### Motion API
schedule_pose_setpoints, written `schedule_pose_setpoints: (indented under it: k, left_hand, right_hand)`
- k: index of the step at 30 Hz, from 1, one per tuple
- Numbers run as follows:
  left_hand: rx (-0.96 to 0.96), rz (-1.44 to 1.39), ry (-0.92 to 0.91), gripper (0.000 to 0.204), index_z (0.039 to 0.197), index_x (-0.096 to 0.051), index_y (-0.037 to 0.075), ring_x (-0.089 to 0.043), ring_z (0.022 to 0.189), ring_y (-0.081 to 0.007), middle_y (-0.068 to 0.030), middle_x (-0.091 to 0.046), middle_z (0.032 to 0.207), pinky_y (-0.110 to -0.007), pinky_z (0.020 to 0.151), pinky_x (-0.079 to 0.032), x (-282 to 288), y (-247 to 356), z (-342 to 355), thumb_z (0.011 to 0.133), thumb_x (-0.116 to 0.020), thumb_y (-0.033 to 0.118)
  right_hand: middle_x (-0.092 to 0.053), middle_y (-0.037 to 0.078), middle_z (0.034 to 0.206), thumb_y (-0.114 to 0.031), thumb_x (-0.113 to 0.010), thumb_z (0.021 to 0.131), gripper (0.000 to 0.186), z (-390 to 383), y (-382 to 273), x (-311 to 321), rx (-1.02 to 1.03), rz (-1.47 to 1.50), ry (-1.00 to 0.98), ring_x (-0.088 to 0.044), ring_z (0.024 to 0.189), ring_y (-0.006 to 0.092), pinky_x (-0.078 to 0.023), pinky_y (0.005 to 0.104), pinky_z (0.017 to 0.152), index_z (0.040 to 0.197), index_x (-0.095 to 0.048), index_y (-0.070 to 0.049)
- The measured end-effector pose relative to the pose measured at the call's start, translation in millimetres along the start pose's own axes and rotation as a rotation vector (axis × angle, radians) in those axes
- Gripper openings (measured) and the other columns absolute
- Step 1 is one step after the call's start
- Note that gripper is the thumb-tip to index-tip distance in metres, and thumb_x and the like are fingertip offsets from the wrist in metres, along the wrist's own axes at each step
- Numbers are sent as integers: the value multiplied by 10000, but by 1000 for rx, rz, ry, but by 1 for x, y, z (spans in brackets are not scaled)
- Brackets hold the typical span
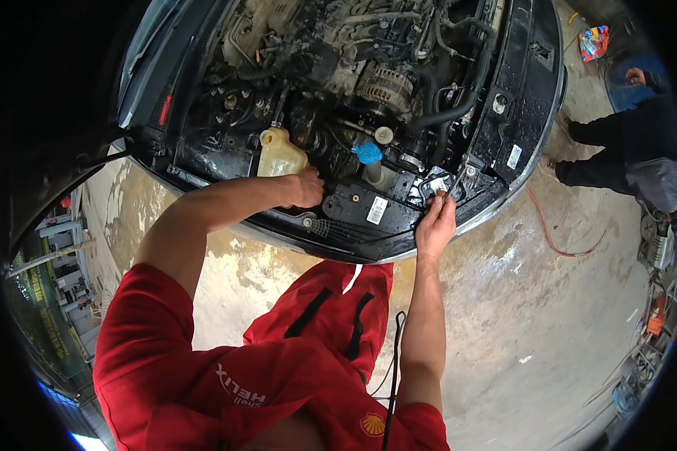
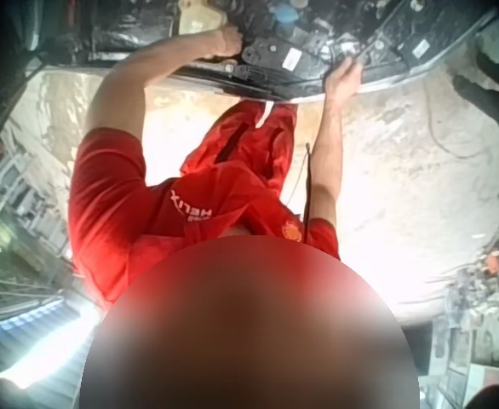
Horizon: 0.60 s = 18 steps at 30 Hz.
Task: The person works under the open hood of a car, using a wrench to loosen and tighten bolts on engine components. They repeatedly reach into the engine bay, adjust parts, and reposition tools while another person stands nearby.
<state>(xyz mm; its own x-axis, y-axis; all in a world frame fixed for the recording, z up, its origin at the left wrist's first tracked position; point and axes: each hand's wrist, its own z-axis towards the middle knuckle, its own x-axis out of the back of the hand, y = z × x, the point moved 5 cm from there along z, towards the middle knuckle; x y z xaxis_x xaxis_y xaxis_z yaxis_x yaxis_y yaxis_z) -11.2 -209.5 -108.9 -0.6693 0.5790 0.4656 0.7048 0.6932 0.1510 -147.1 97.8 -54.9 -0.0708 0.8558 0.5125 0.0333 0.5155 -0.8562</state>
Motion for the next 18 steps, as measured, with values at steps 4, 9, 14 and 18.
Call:
schedule_pose_setpoints:
  k: [4, 9, 14, 18]
  left_hand:
    - [32, -35, 35, 232, 1016, -833, 151, -654, 1231, -252, -34, -778, 1174, -495, 1054, -482, 5, 0, -1, 816, -728, 204]
    - [78, -31, 42, 228, 1015, -836, 153, -657, 1227, -241, -25, -783, 1159, -471, 1042, -492, 15, 2, -9, 836, -709, 212]
    - [83, -42, 68, 234, 1075, -837, 162, -688, 1203, -248, -37, -780, 1199, -427, 1034, -518, 8, -2, -3, 909, -676, 188]
    - [71, -140, 45, 240, 1049, -839, 154, -699, 1183, -245, -51, -787, 1168, -416, 1021, -522, -2, -9, 11, 825, -754, 168]
  right_hand:
    - [-707, 61, 850, -207, -556, 1108, 211, 0, -3, 0, 77, 31, 22, -625, 698, 151, -520, 318, 677, 1166, -669, -38]
    - [-725, 109, 882, -208, -548, 1106, 226, 0, -4, 1, 14, -27, 1, -686, 765, 245, -540, 377, 724, 1164, -673, -28]
    - [-714, 104, 863, -211, -549, 1107, 225, 0, -7, 2, 44, -21, 0, -672, 736, 228, -532, 373, 699, 1139, -668, -23]
    - [-720, 109, 864, -212, -549, 1106, 226, 1, -3, 0, 40, -9, 3, -677, 739, 241, -531, 379, 701, 1140, -670, -24]
